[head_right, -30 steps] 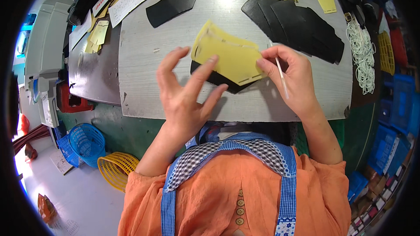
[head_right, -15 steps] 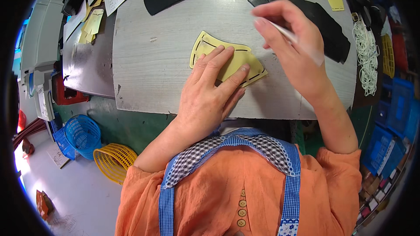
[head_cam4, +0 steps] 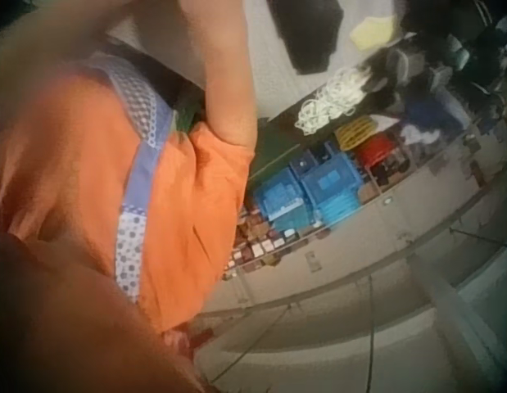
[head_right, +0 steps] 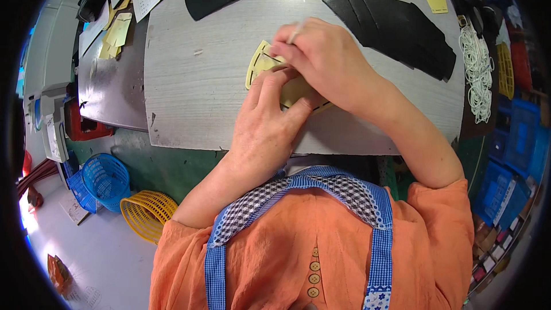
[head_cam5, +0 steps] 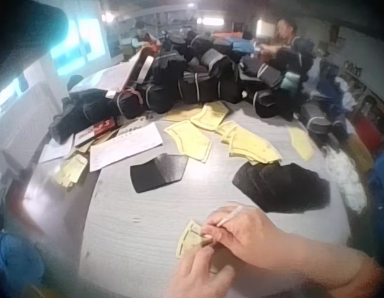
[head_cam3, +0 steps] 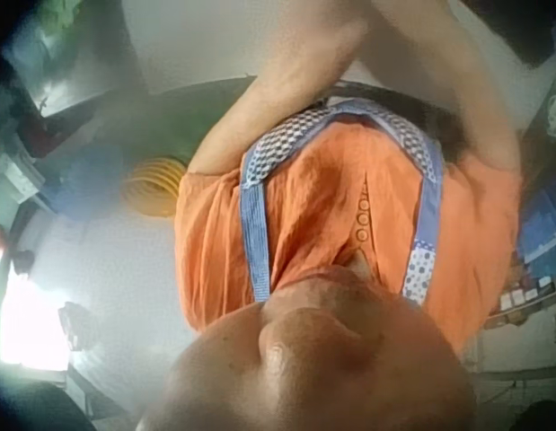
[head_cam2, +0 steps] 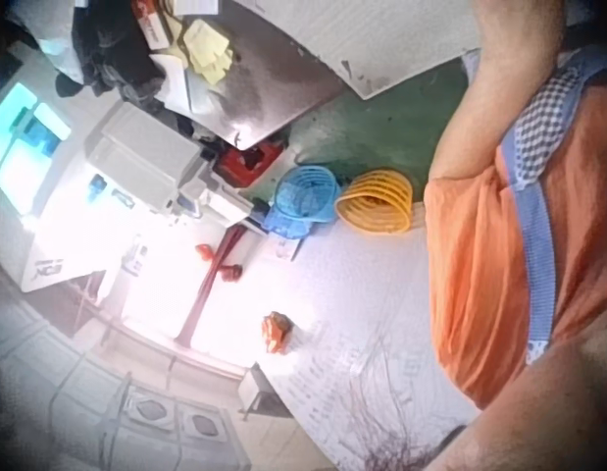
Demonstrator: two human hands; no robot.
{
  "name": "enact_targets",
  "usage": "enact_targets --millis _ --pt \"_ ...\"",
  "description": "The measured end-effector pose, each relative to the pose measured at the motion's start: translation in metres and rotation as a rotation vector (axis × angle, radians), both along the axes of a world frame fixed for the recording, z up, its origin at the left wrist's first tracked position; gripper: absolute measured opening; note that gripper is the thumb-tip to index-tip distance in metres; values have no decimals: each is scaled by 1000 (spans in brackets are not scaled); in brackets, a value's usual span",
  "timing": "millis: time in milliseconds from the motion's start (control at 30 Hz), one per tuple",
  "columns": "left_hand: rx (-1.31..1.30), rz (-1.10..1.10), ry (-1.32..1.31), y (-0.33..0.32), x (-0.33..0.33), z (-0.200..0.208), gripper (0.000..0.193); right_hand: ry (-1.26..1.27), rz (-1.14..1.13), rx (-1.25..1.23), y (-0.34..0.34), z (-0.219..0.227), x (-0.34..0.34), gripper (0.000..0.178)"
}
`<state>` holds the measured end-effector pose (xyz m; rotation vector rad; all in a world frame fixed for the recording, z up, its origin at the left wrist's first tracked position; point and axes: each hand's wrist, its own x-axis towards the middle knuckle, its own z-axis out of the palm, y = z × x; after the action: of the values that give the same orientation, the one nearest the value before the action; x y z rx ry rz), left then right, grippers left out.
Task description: Applying glue and marking patterns on various black and yellow shoe components for assembly.
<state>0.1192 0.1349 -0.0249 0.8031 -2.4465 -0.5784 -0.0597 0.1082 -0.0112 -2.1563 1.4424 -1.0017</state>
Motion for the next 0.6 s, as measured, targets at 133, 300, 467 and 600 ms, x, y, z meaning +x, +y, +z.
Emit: enact_targets --millis 133,300,467,600 --pt "0 56 9 1 -1 -3 32 108 -145 168 25 19 -20 21" --pt "-89 43 13 2 -3 -2 32 -176 -69 130 12 18 -2 22" --pt "-34 17 -54 2 1 -3 30 162 207 69 -24 8 22 18" --pt "-34 4 5 0 -2 -2 31 5 -25 41 -28 5 5 23"
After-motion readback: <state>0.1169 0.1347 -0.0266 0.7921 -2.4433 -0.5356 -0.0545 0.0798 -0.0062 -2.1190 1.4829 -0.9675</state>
